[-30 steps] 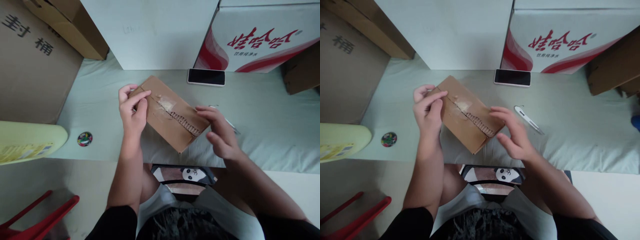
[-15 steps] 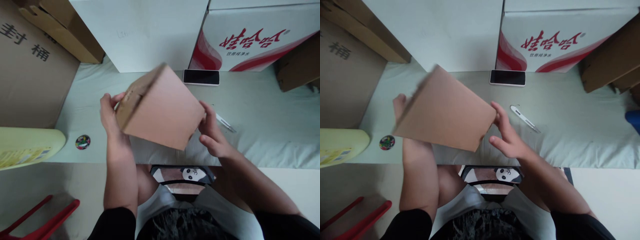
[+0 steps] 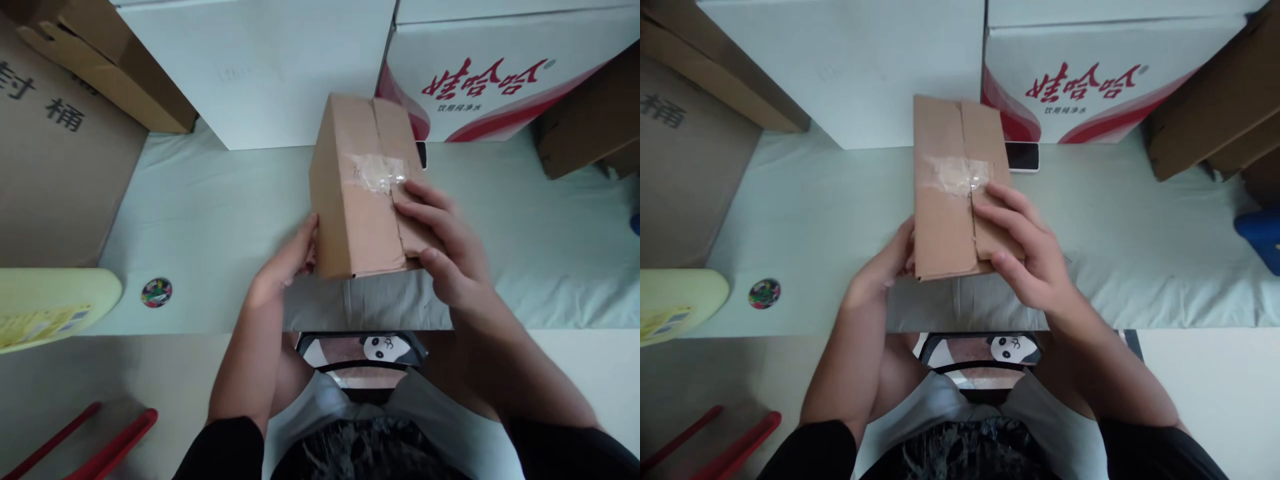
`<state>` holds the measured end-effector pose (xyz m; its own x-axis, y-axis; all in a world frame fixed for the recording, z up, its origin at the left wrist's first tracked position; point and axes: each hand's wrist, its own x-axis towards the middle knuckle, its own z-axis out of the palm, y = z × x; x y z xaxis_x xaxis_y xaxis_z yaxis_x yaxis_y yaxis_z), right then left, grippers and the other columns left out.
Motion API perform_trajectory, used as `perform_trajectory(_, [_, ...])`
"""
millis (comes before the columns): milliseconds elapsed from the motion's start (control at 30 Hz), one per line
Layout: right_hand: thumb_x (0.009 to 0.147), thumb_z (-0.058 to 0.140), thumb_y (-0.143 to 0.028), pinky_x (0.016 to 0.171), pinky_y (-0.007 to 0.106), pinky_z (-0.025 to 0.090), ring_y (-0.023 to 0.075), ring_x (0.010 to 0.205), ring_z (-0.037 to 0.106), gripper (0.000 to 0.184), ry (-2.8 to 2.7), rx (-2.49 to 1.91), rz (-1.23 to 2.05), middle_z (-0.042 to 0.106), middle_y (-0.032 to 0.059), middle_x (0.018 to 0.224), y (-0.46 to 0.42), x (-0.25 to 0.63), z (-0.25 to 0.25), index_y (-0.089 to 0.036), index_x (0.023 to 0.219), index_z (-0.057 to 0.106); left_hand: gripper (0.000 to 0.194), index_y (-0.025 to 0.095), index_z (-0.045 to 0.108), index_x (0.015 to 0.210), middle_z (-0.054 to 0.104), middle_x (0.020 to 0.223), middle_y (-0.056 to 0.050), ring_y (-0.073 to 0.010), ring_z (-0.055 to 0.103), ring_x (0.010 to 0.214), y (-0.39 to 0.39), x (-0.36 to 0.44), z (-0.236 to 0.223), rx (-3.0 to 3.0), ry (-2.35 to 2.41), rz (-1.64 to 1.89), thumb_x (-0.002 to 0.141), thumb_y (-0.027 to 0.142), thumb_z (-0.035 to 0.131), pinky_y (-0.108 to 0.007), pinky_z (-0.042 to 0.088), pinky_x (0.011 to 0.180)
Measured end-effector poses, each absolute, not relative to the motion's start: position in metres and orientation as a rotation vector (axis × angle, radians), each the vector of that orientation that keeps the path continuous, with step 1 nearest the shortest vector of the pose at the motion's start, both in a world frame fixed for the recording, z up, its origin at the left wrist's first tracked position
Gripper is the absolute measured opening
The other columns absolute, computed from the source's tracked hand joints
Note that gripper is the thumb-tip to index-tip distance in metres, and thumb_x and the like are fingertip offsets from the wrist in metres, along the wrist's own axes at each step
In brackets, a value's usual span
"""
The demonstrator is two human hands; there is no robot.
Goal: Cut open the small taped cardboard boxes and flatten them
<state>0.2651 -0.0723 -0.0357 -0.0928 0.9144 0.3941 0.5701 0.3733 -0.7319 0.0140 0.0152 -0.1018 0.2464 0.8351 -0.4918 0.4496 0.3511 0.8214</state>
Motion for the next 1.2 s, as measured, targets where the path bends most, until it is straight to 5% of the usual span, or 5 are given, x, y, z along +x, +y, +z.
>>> perform_trajectory(233, [0.100,0.064,-0.037,0.116,0.052,0.056,0.0306,0.133,0.069,0.024,-1.766,-1.233,0.677,0.069,0.0111,0.145,-0.058,0.266,-0.053,-0.025,0.114,0.079,0.054,0.020,0.061,0.057,0.063,0.056,-0.007,-0.0186,0.055,0.053,0.021,0.016,-0.082,1.382,1.462,-0.013,0.097,0.054,0.050,-0.032,0.034,0.052])
perform_trajectory(367, [0.098,0.064,-0.031,0.115,0.050,0.057,0.0287,0.132,0.069,0.023,-1.756,-1.203,0.655,0.070,0.0107,0.144,-0.057,0.263,-0.055,-0.025,0.114,0.080,0.030,0.022,0.057,0.071,0.058,0.066,-0.001,-0.0162,0.053,0.064,0.019,0.014,-0.065,1.596,1.710,0.675,0.095,0.039,0.054,-0.030,0.041,0.061])
perform_trajectory(633, [0.099,0.061,-0.049,0.113,0.052,0.056,0.0303,0.135,0.067,0.031,-1.701,-1.271,0.745,0.064,0.0087,0.152,-0.054,0.271,-0.058,-0.029,0.117,0.077,0.030,0.029,0.070,0.122,0.070,0.140,-0.008,-0.0336,0.056,0.144,0.008,0.031,-0.075,2.301,1.167,1.277,0.103,0.049,0.058,-0.056,0.041,0.126])
perform_trajectory(800, [0.093,0.054,-0.043,0.084,0.042,0.059,0.0231,0.086,0.071,0.027,-1.328,-1.924,0.291,0.074,0.0095,0.109,-0.043,0.311,-0.062,-0.023,0.105,0.069,0.034,0.030,0.071,0.125,0.069,0.142,-0.008,-0.0346,0.053,0.147,0.009,0.028,-0.084,2.314,1.161,1.223,0.106,0.052,0.054,-0.061,0.036,0.131])
perform_trajectory(1200, [0.084,0.066,-0.029,0.073,0.041,0.049,0.0296,0.077,0.070,0.017,-1.626,-2.526,0.472,0.074,0.0097,0.081,-0.036,0.324,-0.060,-0.021,0.096,0.073,0.039,0.029,0.071,0.125,0.070,0.140,-0.009,-0.0340,0.054,0.146,0.009,0.032,-0.086,2.316,1.157,1.244,0.108,0.056,0.049,-0.062,0.035,0.131])
